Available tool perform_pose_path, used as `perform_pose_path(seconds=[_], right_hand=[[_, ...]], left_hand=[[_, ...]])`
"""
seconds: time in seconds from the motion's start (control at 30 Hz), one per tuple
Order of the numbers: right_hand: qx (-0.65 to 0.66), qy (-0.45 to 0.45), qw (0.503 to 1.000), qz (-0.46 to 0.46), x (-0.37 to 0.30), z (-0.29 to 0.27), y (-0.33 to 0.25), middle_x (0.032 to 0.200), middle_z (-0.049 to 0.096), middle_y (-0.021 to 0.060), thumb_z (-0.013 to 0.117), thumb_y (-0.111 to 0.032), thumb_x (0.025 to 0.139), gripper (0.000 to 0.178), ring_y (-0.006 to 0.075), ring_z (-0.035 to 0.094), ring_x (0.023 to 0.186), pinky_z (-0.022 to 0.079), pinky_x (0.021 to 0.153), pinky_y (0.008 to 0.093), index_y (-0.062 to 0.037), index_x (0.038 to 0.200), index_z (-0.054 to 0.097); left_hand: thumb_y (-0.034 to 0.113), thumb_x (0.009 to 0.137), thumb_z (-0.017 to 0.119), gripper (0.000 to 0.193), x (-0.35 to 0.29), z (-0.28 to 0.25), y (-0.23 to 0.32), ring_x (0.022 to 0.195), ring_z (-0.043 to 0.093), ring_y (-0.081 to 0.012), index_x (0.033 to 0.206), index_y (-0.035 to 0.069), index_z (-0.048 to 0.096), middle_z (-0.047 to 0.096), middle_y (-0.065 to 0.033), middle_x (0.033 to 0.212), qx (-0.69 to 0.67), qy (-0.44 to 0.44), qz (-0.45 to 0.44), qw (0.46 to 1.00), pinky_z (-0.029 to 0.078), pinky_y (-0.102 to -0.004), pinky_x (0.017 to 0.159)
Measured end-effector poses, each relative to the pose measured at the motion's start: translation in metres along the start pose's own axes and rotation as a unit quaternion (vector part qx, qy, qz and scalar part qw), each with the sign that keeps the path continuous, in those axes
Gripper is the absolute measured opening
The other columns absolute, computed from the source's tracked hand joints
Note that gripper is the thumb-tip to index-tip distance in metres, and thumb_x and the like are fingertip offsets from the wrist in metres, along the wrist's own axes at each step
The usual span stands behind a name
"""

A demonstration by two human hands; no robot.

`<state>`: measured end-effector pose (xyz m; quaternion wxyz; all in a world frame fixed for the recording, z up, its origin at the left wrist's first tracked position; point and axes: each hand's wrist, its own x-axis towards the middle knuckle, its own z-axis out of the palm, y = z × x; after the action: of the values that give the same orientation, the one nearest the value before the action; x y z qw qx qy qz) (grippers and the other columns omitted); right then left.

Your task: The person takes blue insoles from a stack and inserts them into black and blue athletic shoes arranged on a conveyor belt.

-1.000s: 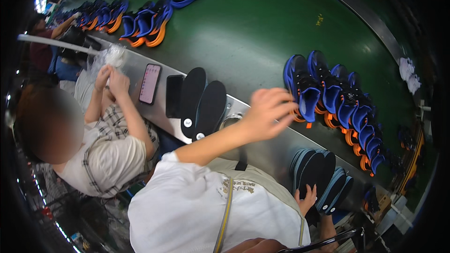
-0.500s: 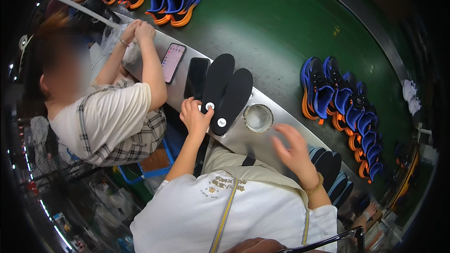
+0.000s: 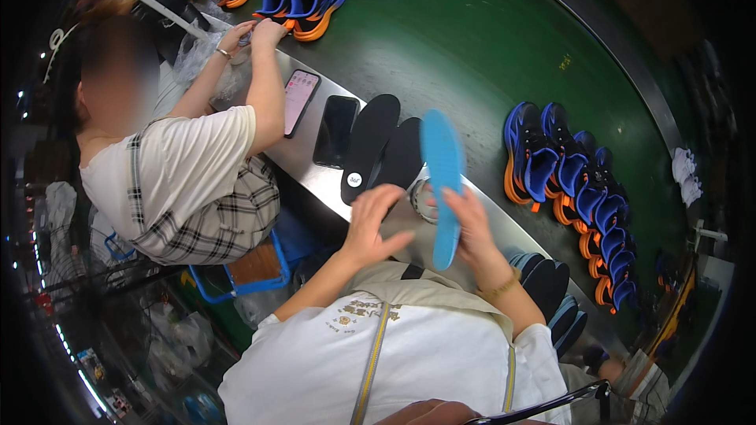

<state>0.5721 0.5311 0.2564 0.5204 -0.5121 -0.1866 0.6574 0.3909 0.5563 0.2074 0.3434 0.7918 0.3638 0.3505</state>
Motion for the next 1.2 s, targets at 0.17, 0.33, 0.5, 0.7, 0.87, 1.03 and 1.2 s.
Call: perform_pose_path(seconds=[0.17,0.33,0.5,0.7,0.87,1.03,1.2], right_hand=[[0.012,0.17,0.976,-0.138,-0.072,-0.092,-0.018,0.094,0.054,0.0109,0.052,-0.032,0.082,0.038,0.0092,0.052,0.07,0.045,0.055,0.0197,-0.001,0.103,0.045],[0.025,0.293,0.94,-0.175,-0.129,-0.159,-0.006,0.09,0.054,0.0097,0.055,-0.022,0.08,0.033,0.0073,0.05,0.064,0.041,0.051,0.0185,0.0011,0.101,0.046],[-0.1,0.447,0.878,-0.141,-0.161,-0.179,0.001,0.094,0.057,0.0082,0.063,-0.009,0.074,0.024,0.0086,0.052,0.074,0.04,0.064,0.0178,0.0054,0.094,0.058],[-0.571,0.405,0.632,-0.331,-0.126,-0.153,-0.053,0.103,0.057,0.0126,0.064,-0.004,0.064,0.008,0.0253,0.052,0.074,0.043,0.068,0.0308,0.0009,0.067,0.059],[-0.702,0.28,0.539,-0.37,-0.05,-0.144,-0.064,0.095,0.059,0.0101,0.058,-0.004,0.061,0.007,0.0236,0.049,0.07,0.042,0.063,0.0333,0.0002,0.057,0.053],[-0.746,0.256,0.519,-0.329,0.006,-0.157,-0.05,0.095,0.058,0.0117,0.054,-0.004,0.065,0.008,0.0241,0.05,0.076,0.044,0.068,0.0323,0.0009,0.059,0.055],[-0.75,0.26,0.538,-0.283,0.027,-0.167,-0.053,0.086,0.06,0.0098,0.053,-0.005,0.066,0.008,0.0246,0.05,0.078,0.043,0.071,0.032,0.0014,0.063,0.057]], left_hand=[[0.044,0.056,0.069,0.068,-0.006,0.032,-0.031,0.099,0.038,-0.0271,0.105,0.001,0.05,0.041,-0.0113,0.11,0.337,-0.014,-0.171,0.926,0.027,-0.0398,0.08],[0.031,0.056,0.071,0.057,0.01,0.028,-0.029,0.097,0.041,-0.0282,0.099,0.002,0.048,0.045,-0.0118,0.102,0.277,-0.009,-0.221,0.935,0.031,-0.0409,0.08],[0.027,0.072,0.051,0.04,0.042,-0.023,-0.017,0.073,0.054,-0.022,0.102,0.0,0.046,0.053,-0.0167,0.093,-0.31,0.05,-0.419,0.852,0.045,-0.0283,0.061],[0.031,0.084,0.049,0.054,0.145,0.053,0.021,0.06,0.051,-0.0099,0.121,-0.005,0.034,0.057,-0.0086,0.079,-0.394,-0.075,-0.228,0.887,0.04,-0.0212,0.054],[0.018,0.068,0.068,0.052,0.196,0.194,0.045,0.087,0.051,-0.0326,0.108,0.0,0.04,0.052,-0.0176,0.097,-0.048,-0.018,0.15,0.987,0.042,-0.0368,0.074],[0.021,0.072,0.063,0.037,0.231,0.244,0.022,0.08,0.055,-0.0348,0.099,-0.001,0.049,0.057,-0.0201,0.086,-0.169,-0.081,-0.043,0.981,0.044,-0.0364,0.071],[0.025,0.076,0.061,0.034,0.253,0.23,0.015,0.069,0.052,-0.012,0.092,-0.004,0.053,0.057,-0.0069,0.076,-0.244,-0.122,-0.207,0.939,0.042,-0.0251,0.063]])
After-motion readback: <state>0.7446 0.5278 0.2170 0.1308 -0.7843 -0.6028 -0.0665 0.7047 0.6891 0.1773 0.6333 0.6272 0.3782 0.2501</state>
